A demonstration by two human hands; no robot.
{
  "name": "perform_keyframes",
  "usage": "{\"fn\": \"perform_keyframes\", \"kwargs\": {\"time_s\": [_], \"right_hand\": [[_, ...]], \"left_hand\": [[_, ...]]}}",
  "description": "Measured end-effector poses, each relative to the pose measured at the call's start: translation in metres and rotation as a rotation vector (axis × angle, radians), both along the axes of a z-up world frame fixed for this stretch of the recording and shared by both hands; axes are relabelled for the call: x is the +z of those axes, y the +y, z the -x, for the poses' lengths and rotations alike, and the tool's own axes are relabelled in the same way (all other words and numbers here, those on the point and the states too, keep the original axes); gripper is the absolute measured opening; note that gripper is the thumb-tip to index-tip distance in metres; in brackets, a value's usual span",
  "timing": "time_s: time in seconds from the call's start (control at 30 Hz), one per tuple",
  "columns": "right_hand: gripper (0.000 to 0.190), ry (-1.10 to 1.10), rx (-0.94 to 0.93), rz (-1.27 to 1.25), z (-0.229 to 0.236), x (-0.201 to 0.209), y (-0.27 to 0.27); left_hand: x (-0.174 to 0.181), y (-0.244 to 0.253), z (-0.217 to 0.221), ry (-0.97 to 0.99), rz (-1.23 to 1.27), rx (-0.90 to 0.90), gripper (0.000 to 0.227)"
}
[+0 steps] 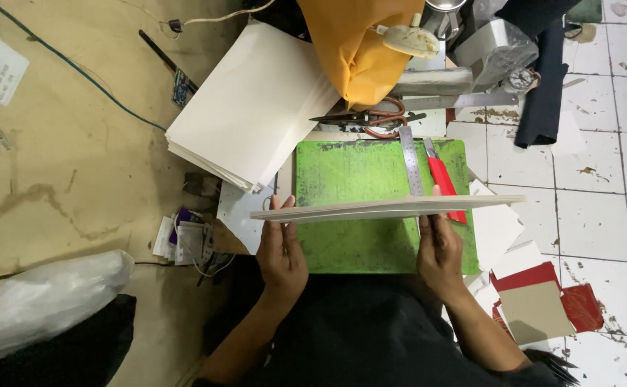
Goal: Using a utility knife and a metal ruler to cut and fold sheets of paper on a cutting mat.
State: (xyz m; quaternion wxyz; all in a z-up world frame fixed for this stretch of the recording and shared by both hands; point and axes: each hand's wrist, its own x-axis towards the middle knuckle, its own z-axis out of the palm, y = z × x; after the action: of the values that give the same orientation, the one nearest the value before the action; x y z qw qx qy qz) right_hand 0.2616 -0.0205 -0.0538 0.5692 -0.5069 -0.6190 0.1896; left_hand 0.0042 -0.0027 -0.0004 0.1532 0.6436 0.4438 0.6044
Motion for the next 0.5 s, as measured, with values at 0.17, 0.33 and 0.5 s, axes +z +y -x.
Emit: {"fn": "perform_keyframes", "kwargs": {"time_s": [0.17, 0.33, 0.5], "right_hand": [[0.032, -0.036, -0.007, -0.028, -0.005, -0.008, -0.002], [0.030, 0.026, 0.001, 0.003, -0.012, -0.032, -0.005], [0.026, 0.014, 0.014, -0.001, 0.010, 0.041, -0.005]], "left_hand": [[0.004, 0.000, 0.000, -0.009, 0.010, -0.004, 0.047], [-0.022, -0.001, 0.000, -0.022, 0.044, -0.031, 0.049], [-0.018, 0.001, 0.002, 0.013, 0.047, -0.044, 0.050]]}}
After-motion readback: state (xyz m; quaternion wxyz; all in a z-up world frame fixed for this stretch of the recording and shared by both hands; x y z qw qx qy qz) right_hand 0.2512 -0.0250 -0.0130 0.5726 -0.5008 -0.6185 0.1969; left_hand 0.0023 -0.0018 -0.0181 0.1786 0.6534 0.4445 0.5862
